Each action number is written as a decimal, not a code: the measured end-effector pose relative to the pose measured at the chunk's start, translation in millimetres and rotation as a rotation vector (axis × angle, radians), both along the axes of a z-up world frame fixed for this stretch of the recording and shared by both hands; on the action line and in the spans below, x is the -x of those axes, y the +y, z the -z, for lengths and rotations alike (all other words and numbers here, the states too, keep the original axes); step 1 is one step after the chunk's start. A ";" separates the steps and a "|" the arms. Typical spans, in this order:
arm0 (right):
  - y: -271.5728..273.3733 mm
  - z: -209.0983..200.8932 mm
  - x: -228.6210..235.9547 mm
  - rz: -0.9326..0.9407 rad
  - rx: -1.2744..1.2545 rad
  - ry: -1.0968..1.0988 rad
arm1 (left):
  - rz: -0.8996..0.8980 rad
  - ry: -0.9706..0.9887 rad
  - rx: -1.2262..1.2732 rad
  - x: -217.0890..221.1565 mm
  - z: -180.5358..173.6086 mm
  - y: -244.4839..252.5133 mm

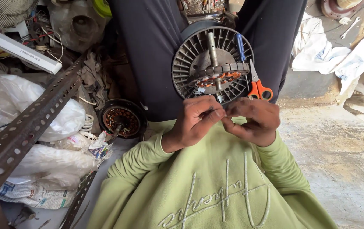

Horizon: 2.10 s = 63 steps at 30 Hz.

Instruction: Repairing a ceiling fan motor stator by inspecting the copper windings and inserting insulation strips.

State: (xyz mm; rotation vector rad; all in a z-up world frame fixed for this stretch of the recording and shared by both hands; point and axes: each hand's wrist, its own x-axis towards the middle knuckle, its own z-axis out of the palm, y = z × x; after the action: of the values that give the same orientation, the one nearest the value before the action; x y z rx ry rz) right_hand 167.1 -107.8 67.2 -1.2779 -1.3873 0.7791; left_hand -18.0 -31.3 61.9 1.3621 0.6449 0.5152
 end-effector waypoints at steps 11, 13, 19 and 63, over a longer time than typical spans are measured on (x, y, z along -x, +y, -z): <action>1.9 8.8 -8.6 0.325 0.137 0.473 | -0.003 0.073 -1.047 -25.2 -10.0 56.9; 8.6 9.6 -18.6 0.343 0.084 0.102 | -0.006 0.103 -0.883 -33.5 -17.6 72.2; 17.5 9.2 -30.7 0.213 -0.016 -0.497 | 0.120 0.151 -0.412 -39.0 -3.1 83.8; 20.5 -24.2 -4.7 0.255 0.240 -0.482 | 0.142 0.060 -0.162 -46.5 13.0 71.4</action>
State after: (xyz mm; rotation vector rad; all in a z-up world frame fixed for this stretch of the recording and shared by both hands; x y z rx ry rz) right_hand 171.9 -87.3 91.5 -1.8793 -1.4906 0.4872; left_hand 28.5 40.2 48.9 1.5689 0.5591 0.4201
